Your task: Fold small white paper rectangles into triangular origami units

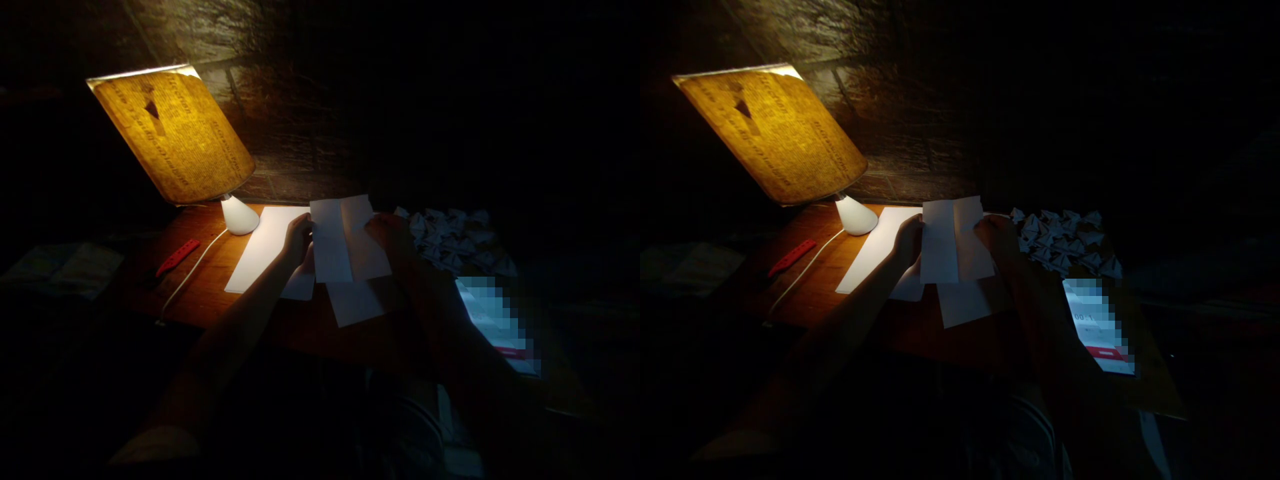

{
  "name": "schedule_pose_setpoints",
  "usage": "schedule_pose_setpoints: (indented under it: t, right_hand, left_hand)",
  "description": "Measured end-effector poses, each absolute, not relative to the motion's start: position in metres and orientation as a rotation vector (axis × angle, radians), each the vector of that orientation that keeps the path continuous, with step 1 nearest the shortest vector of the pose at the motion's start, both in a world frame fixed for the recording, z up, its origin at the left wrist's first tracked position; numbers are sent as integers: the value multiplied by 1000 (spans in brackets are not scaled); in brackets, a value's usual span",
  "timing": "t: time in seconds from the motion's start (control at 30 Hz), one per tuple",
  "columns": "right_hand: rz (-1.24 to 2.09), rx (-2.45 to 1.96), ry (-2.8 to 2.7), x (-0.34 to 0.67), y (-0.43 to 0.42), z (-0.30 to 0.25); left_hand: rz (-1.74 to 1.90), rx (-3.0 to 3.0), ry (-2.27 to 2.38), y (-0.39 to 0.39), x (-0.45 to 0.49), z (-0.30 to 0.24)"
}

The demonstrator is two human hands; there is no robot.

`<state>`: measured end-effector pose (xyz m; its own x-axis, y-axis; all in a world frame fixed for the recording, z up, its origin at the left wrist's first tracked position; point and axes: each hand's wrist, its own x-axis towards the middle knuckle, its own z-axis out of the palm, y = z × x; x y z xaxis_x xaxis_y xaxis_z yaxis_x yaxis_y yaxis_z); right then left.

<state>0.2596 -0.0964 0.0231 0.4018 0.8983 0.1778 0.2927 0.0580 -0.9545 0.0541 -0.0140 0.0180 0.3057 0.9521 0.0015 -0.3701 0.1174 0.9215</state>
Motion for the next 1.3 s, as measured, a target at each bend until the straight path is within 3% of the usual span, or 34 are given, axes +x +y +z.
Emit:
schedule_pose_setpoints:
  t: [0.37,0.57,1.07,1.3]
  right_hand:
    - [375,-1609,-1245,261,-94,15]
    - [363,-1608,-1279,254,-97,14]
    - [443,-1510,-1152,257,-94,0]
    - [87,-1660,-1318,255,-101,2]
  left_hand:
    - [1222,1046,708,-14,58,11]
    - [966,1041,736,-13,61,9]
    - [903,967,703,-12,58,3]
    - [801,853,682,-14,61,2]
